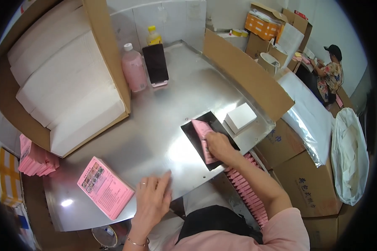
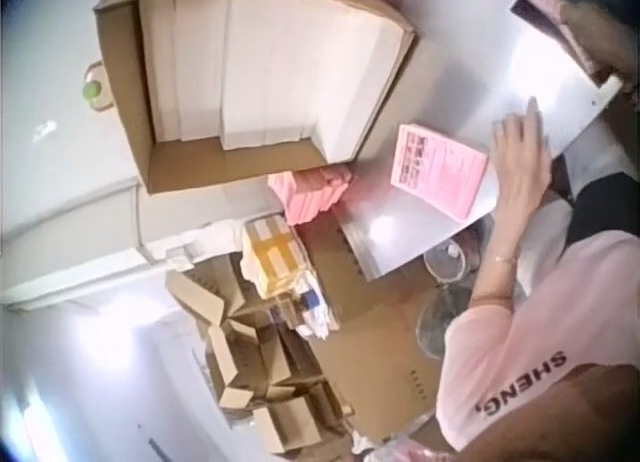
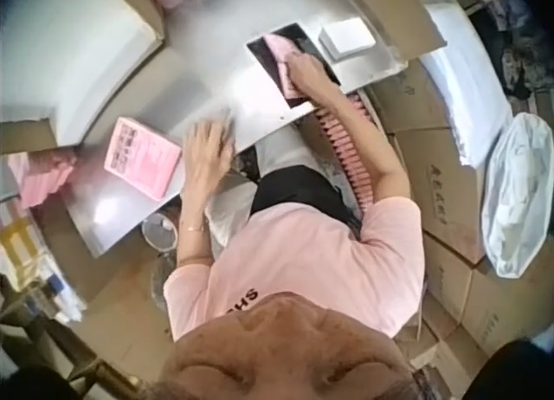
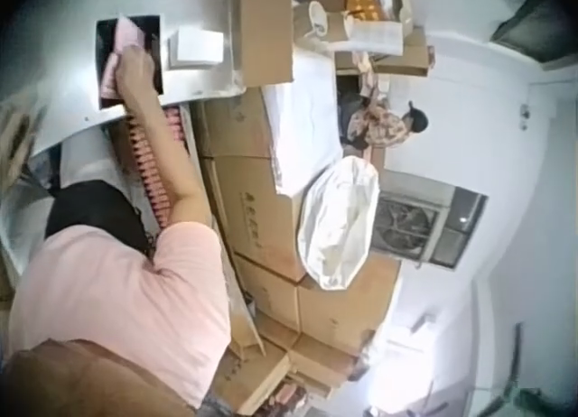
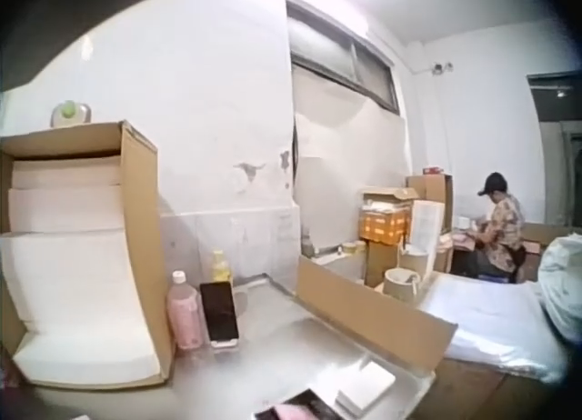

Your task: Folding pink instruction sheets and inserting them into a machine slot for packaging.

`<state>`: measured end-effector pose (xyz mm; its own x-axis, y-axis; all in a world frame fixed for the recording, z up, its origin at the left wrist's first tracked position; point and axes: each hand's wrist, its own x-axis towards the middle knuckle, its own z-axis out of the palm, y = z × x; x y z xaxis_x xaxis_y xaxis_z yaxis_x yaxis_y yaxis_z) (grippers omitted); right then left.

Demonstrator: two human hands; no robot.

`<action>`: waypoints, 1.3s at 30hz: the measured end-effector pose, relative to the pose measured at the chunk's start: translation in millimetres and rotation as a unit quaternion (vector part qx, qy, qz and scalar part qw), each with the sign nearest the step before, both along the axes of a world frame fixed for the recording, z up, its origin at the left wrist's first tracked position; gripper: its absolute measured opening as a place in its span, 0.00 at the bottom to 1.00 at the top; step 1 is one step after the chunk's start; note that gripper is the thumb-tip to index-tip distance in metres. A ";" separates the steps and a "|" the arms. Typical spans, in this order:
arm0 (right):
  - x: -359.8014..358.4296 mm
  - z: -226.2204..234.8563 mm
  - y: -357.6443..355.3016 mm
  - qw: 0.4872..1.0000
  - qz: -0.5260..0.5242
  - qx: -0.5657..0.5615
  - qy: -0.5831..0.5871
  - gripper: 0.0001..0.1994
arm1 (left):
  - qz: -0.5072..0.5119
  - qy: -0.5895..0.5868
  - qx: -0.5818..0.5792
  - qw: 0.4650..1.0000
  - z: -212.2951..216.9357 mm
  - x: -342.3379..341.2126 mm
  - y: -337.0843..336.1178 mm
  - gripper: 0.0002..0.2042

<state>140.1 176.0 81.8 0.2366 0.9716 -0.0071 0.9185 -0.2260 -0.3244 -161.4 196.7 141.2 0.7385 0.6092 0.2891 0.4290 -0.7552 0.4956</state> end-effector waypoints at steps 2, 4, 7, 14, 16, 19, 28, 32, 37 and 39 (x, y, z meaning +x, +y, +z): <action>-10.7 34.0 -9.0 0.979 0.004 -0.191 -0.072 0.13 | 0.001 -0.027 0.045 0.999 -3.1 -17.3 -2.6 0.18; -17.4 35.4 -31.4 0.996 -0.008 -0.003 -0.094 0.14 | 0.100 -0.073 0.088 0.988 -3.2 -42.7 3.8 0.13; -6.0 58.2 -40.0 0.891 -0.108 0.326 -0.297 0.17 | 0.353 -0.033 0.210 0.911 2.3 -104.1 10.5 0.17; 57.8 20.1 -38.4 0.919 -0.135 0.286 -0.236 0.10 | 0.258 0.043 0.110 0.959 -0.3 -127.4 27.2 0.07; 60.8 19.1 -37.3 0.909 -0.116 0.325 -0.234 0.08 | 0.191 -0.089 -0.005 0.978 12.0 -73.0 18.9 0.08; 73.8 13.6 -41.7 0.926 -0.104 0.323 -0.165 0.10 | 0.011 -0.108 -0.023 0.994 -20.8 2.8 9.2 0.11; 78.4 14.5 -41.0 0.919 -0.102 0.336 -0.178 0.11 | 0.003 -0.037 0.087 0.995 -31.6 28.9 8.4 0.11; 83.2 15.6 -38.6 0.896 -0.116 0.381 -0.197 0.15 | -0.055 -0.084 0.039 0.994 -30.4 41.4 2.2 0.11; -91.4 46.6 -51.8 0.935 0.248 0.252 0.034 0.18 | -0.037 -0.061 0.039 0.997 -24.8 24.6 8.6 0.32; -107.2 25.5 -66.6 0.868 0.339 0.360 -0.051 0.16 | -0.018 0.029 0.073 0.997 -29.0 14.4 11.7 0.41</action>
